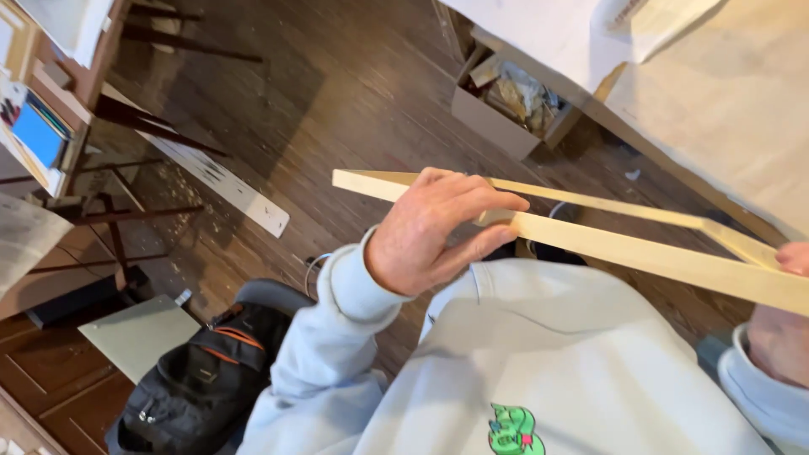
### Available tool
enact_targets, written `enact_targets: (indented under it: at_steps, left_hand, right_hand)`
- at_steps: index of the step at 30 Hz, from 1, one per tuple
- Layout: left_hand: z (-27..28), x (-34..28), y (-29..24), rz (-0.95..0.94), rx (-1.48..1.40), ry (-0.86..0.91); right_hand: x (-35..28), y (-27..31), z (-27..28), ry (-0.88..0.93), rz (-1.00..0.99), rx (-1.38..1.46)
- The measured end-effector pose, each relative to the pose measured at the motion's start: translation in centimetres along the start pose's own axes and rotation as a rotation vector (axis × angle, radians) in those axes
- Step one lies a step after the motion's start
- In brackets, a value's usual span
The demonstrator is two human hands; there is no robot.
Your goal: The person holds a wooden picture frame, checks its mitered corners, applies wood glue to a corner joint from a bottle, presses the frame pieces together to seat the joint, rubs glue off their hands, and sands the frame edge with a sanding block.
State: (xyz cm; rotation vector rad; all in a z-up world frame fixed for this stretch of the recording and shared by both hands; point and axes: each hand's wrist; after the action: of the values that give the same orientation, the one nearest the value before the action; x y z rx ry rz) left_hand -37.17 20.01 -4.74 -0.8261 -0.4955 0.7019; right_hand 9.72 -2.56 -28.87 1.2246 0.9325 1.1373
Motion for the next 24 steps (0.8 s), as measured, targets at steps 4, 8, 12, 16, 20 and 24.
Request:
enact_targets:
  at_steps: [4, 8, 12, 16, 20, 24]
  left_hand:
    - [0.2, 0.3, 0.3, 0.034, -0.153, 0.07]
    - [0.2, -0.6, 1.7, -0.015, -0.152, 0.008]
    - [0.1, -1.7, 3.7, 0.266, 0.03, -0.276]
    - [1.0, -2.9, 3.0, 0.361, 0.363, -0.552]
    - [1.3, -3.4, 2.6, 0.359, 0.472, -0.602]
    - [0.4, -0.8, -1.2, 0.103, -0.042, -0.198]
  right_hand:
    - [1.2, 1.6, -1.4, -0.011, 0.114, 0.041]
    - [4.4, 9.2, -6.1, 0.076, 0.107, 0.105]
    - [7.2, 13.7, -10.8, -0.011, 0.09, 0.486]
    - [8.3, 15.9, -13.6, 0.044, 0.074, 0.546]
    - [8.3, 16.9, -15.3, 0.094, 0.048, 0.558]
    - [8.8, 17.3, -17.5, 0.147, 0.021, 0.548]
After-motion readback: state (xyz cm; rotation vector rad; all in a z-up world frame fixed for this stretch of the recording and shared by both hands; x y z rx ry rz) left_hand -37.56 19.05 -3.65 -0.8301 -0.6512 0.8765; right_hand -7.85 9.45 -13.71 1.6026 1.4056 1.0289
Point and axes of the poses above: each hand's wrist, its own x-axis towards the middle knuckle, its own z-axis out of the back of the hand, y = z × x, and after that the axes turned 2 degrees about -z, right-handed
